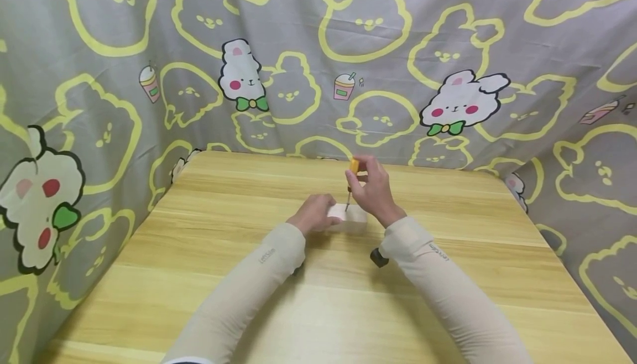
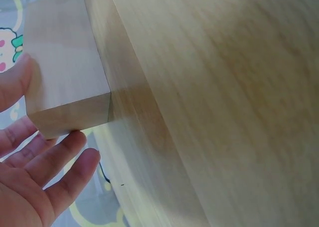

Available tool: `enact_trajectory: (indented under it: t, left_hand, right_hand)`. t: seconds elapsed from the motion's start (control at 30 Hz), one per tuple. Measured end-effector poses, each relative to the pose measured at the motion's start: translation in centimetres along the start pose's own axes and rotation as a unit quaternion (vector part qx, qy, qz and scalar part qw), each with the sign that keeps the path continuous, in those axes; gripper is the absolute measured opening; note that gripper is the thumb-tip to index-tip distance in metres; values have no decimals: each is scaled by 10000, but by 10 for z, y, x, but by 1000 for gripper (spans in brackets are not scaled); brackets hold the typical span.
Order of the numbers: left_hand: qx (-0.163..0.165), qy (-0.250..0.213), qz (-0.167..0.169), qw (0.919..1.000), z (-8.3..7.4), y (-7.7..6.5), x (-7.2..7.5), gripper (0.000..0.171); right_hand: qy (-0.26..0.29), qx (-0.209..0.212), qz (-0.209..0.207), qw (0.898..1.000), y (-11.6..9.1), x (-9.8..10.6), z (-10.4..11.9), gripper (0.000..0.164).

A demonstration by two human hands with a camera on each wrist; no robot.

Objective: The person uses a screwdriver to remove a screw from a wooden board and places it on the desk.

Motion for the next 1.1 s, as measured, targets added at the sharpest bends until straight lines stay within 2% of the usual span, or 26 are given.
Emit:
enact_trajectory:
  t: [0.2,0.6,1.1]
  left_hand:
    - [-11,-44,1,10000,-1,0,0,55]
    - [-53,-32,-15,10000,-1,-1,0,54]
    - [46,-53,16,10000,0,0,-2,53]
  right_hand:
    - [-52,180,81,9998,0,0,1,31]
    - [-375,99,-29,9992,1,5,1,38]
    - [-252,268,86,9993,0,5,3,33]
Point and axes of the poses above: each hand's wrist, its own y-axis towards the middle knuckle, its own x-axis out of the back of the hand, z = x × y, the point moved 10 cm from there along y, towards the middle knuckle, and after that the axes turned 9 degrees about x, right-handed, at the moved point
